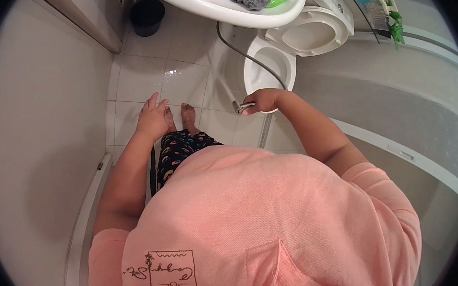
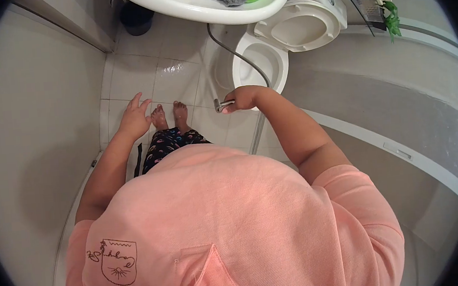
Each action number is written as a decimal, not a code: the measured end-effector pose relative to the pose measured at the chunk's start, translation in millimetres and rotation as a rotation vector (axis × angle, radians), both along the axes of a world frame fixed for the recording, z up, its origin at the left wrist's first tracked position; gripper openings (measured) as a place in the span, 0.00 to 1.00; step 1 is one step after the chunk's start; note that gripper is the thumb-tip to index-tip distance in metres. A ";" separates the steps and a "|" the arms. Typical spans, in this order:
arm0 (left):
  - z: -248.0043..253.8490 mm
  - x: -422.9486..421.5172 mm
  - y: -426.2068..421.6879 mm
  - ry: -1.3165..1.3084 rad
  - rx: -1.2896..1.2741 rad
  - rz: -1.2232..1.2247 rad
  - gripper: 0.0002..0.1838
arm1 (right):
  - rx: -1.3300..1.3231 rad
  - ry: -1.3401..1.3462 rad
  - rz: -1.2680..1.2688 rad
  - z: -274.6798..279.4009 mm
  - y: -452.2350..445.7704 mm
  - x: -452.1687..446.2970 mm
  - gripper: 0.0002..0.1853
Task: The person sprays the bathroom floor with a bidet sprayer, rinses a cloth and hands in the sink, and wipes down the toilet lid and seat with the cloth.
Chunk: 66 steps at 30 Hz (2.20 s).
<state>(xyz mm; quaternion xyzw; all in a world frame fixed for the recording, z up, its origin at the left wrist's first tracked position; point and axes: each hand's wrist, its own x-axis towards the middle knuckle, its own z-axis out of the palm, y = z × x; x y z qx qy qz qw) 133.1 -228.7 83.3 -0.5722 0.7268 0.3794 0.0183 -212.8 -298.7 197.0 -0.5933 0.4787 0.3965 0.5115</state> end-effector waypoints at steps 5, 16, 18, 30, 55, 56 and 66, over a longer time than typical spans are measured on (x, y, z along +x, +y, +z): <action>4.0 6.7 11.6 0.004 0.044 0.074 0.31 | -0.055 -0.030 0.015 -7.1 -1.2 -10.0 0.33; -2.2 5.7 41.0 0.008 0.085 0.075 0.28 | -0.114 -0.012 0.023 -5.3 -2.5 -5.4 0.34; 2.4 5.8 39.5 0.000 0.087 0.077 0.28 | -0.100 -0.029 0.049 -3.2 -0.6 1.8 0.34; 0.8 22.8 48.0 -0.069 0.160 0.116 0.29 | -0.017 -0.182 0.075 -11.2 4.5 56.5 0.32; 20.2 33.8 82.1 -0.080 0.170 0.291 0.26 | 0.179 -0.564 0.254 24.3 4.2 130.0 0.29; 21.6 34.1 87.1 -0.070 0.165 0.306 0.26 | 0.139 -0.597 0.242 23.4 4.2 128.5 0.28; 41.3 42.4 129.7 -0.119 0.147 0.482 0.25 | 0.164 -0.557 0.198 36.6 -12.7 112.4 0.24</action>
